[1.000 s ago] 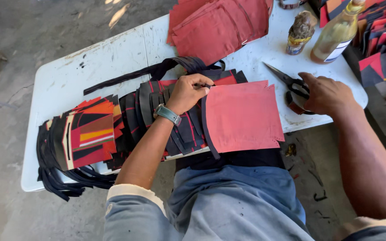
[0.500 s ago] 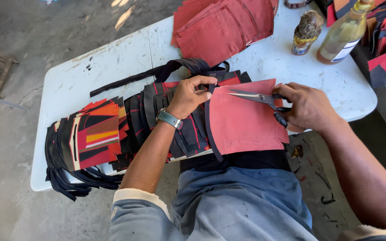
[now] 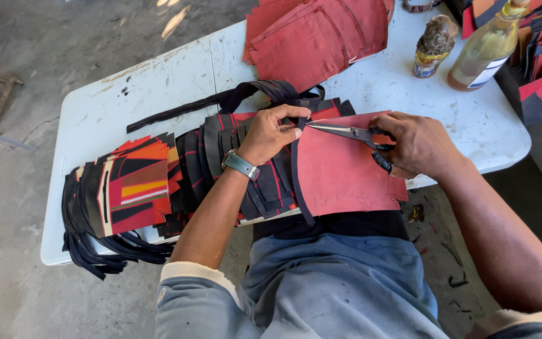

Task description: The person repeatedly cuts black straps with scissors, threads them through the zipper area of small patterned pouches, and places the finished pouches on a stack. The work is performed at a white table with multiple pouches and straps visible.

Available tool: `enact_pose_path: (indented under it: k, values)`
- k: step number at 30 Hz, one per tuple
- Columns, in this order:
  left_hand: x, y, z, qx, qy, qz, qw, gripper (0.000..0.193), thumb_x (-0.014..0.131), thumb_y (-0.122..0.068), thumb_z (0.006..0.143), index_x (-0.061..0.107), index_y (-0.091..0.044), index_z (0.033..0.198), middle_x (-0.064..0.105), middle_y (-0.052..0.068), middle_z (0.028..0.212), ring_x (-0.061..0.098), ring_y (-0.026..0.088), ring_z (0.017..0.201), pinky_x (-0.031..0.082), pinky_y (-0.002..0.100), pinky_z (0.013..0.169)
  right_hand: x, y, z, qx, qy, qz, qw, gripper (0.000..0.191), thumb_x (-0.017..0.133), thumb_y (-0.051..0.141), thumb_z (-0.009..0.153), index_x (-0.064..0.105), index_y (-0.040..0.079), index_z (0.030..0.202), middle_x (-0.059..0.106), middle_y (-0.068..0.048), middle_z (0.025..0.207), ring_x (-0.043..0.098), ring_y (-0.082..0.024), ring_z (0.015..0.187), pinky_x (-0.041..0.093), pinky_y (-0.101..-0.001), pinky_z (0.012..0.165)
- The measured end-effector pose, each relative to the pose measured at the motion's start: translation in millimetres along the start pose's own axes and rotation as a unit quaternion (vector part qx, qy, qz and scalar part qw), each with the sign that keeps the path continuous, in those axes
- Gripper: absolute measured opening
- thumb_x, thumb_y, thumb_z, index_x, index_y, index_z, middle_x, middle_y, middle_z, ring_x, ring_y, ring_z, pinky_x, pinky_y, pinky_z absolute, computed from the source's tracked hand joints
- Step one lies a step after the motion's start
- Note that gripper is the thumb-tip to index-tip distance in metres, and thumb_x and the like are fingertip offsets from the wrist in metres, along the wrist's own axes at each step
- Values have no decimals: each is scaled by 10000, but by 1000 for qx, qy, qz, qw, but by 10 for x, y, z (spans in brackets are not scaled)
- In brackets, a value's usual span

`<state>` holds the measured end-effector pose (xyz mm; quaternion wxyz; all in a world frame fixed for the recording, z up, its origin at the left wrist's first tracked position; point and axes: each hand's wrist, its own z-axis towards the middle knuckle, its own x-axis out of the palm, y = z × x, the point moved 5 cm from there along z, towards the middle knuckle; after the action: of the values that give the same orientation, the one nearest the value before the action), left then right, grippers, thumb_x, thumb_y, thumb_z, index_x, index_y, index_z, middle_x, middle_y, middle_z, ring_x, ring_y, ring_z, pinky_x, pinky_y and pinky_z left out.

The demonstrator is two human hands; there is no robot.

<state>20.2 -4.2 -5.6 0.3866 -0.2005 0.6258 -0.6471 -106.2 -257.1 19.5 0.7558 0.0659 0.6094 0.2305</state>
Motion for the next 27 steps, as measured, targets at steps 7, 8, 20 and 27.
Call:
enact_pose_path:
  k: [7, 8, 20, 27]
  values:
    - [-4, -29, -9, -6, 2, -5, 1000, 380, 659, 82, 876, 702, -3, 1243, 716, 50, 1235, 691, 99, 1094, 598, 280, 992, 41, -55, 39, 0, 24, -2, 1000, 449, 788, 186, 707, 659, 159, 1136, 720, -52, 1028, 700, -324, 861, 548, -441, 703]
    - [-4, -36, -11, -5, 2, -3, 1000, 381, 659, 82, 875, 702, -2, 1244, 716, 50, 1234, 690, 98, 1093, 598, 278, 989, 50, -62, 47, -1, 26, -3, 1000, 449, 791, 187, 708, 660, 162, 1136, 720, -52, 1031, 700, -322, 862, 548, -441, 705]
    - [-65, 159, -9, -9, -26, -7, 1000, 401, 746, 57, 835, 710, 5, 1231, 760, 57, 1134, 681, 93, 988, 587, 261, 878, -11, -465, -52, 79, 27, -81, 993, 540, 817, 211, 677, 660, 191, 1193, 729, -36, 998, 703, -304, 896, 555, -440, 723]
    - [-117, 223, 27, -38, -117, 9, 992, 336, 805, 25, 771, 643, -8, 1064, 767, 104, 932, 688, 107, 824, 568, 260, 737, -145, -1033, -239, 178, 4, -61, 982, 682, 847, 291, 748, 633, 178, 1385, 688, -144, 1177, 669, -372, 1032, 541, -467, 837]
